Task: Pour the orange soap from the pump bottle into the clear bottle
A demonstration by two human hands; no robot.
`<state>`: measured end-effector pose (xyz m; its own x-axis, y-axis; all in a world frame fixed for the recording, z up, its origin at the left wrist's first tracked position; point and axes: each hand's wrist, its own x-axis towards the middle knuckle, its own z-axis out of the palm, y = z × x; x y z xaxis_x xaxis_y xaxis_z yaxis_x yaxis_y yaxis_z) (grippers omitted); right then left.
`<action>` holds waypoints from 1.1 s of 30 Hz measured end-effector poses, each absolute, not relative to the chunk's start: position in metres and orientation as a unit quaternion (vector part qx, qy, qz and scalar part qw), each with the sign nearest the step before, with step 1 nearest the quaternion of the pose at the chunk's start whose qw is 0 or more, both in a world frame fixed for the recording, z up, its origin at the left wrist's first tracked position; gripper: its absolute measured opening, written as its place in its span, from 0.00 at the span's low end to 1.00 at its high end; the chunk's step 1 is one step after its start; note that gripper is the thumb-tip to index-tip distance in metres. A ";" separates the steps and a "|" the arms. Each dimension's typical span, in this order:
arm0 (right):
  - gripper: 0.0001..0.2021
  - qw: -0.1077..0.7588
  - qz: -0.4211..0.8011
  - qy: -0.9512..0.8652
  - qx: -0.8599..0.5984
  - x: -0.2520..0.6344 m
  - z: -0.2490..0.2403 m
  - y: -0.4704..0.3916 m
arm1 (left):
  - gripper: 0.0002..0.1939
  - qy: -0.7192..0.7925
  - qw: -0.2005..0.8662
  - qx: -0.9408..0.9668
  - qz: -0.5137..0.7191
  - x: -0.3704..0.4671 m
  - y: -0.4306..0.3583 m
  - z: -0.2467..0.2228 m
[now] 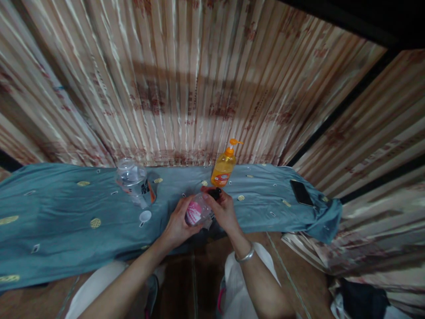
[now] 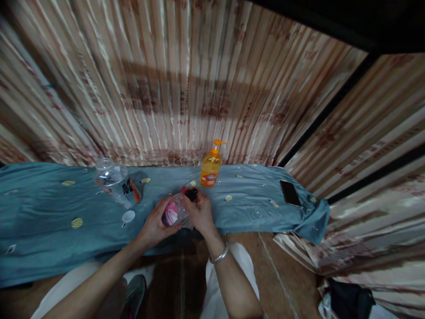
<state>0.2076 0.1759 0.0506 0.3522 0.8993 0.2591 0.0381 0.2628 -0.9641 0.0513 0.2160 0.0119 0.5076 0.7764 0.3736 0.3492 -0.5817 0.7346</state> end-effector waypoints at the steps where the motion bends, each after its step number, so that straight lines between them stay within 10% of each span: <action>1: 0.12 0.649 0.337 -0.461 -0.503 0.208 0.050 0.176 | 0.40 0.344 0.303 0.816 0.351 0.051 0.215 0.013; 20: 0.15 0.648 0.488 -0.397 -0.429 0.219 0.049 0.172 | 0.41 0.268 0.556 0.725 0.307 0.051 0.203 0.015; 33: 0.16 0.669 0.483 -0.367 -0.429 0.229 0.040 0.181 | 0.40 0.328 0.376 0.806 0.319 0.046 0.219 0.013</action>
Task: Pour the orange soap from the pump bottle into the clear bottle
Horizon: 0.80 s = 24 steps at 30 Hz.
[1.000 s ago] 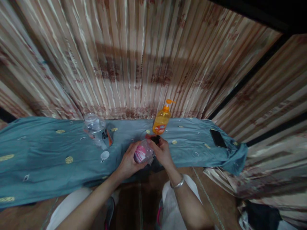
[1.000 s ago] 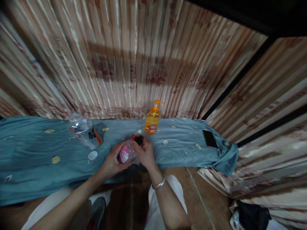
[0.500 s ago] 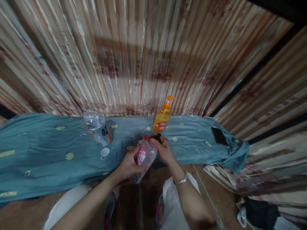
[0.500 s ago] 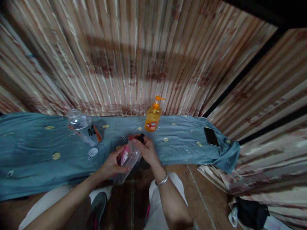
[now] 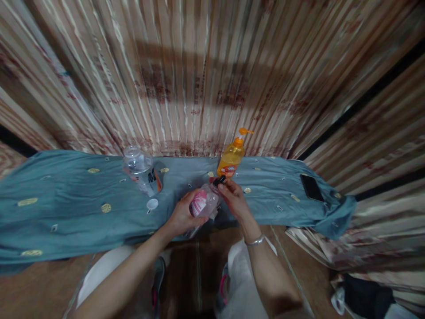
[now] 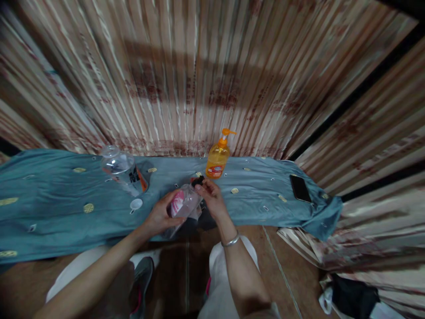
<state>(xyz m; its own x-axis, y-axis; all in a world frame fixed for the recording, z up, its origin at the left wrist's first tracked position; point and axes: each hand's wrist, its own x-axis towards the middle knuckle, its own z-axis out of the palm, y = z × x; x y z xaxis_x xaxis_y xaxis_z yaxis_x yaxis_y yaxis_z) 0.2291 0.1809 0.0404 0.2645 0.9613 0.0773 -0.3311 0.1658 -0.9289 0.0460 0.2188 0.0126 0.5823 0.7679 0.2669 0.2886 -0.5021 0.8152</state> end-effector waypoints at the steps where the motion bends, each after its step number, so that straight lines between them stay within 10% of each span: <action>1: 0.16 0.669 0.484 -0.373 -0.424 0.229 0.041 0.181 | 0.40 0.329 0.369 0.808 0.319 0.046 0.220 0.012; 24: 0.19 0.647 0.434 -0.391 -0.490 0.230 0.033 0.190 | 0.43 0.379 0.323 0.821 0.280 0.038 0.224 0.014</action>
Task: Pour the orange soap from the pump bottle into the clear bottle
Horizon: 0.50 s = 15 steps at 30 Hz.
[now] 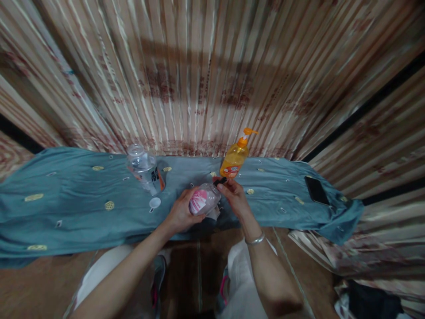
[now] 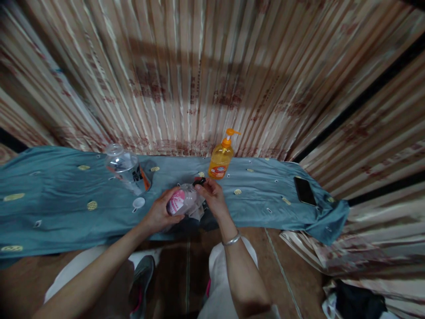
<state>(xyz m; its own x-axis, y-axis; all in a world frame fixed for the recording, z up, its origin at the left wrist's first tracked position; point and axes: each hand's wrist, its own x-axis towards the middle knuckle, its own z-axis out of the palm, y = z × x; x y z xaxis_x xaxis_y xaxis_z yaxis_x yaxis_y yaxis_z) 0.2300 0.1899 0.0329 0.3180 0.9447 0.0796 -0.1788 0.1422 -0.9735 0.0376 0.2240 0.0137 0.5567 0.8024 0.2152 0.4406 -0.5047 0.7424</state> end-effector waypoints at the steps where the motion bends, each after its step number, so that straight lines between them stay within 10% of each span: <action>1: 0.19 0.645 0.441 -0.395 -0.483 0.230 0.033 0.189 | 0.43 0.381 0.323 0.821 0.277 0.037 0.225 0.014; 15: 0.19 0.637 0.411 -0.400 -0.515 0.225 0.028 0.195 | 0.43 0.388 0.319 0.827 0.253 0.031 0.226 0.012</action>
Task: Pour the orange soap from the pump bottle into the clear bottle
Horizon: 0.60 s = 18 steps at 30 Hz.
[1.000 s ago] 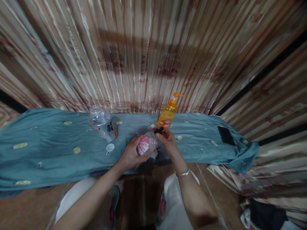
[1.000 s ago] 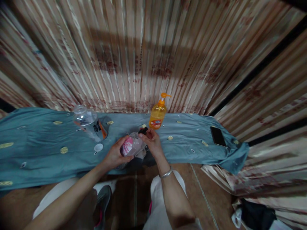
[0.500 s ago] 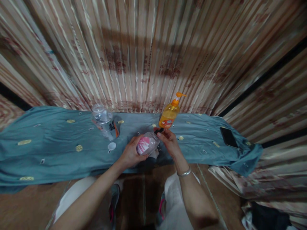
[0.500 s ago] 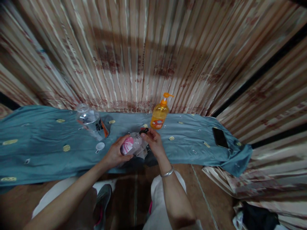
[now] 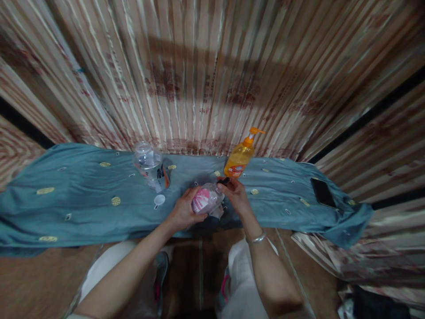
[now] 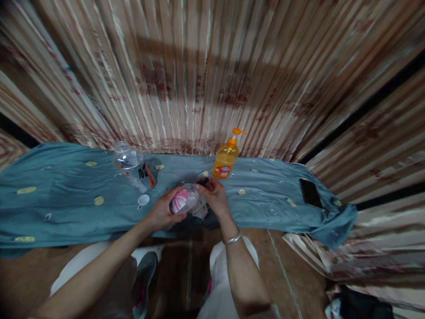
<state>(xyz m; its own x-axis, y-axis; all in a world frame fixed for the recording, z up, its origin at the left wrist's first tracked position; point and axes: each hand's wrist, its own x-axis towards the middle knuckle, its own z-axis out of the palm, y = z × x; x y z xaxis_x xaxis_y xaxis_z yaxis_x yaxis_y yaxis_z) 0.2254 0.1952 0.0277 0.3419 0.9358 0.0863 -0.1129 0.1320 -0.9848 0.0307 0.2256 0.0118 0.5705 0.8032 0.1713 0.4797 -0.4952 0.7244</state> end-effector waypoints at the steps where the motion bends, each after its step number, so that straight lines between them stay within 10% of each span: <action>1: 0.19 0.636 0.413 -0.401 -0.514 0.225 0.028 0.196 | 0.43 0.389 0.319 0.826 0.255 0.030 0.226 0.012; 18: 0.21 0.625 0.417 -0.414 -0.513 0.218 0.027 0.199 | 0.41 0.389 0.339 0.817 0.258 0.021 0.226 0.012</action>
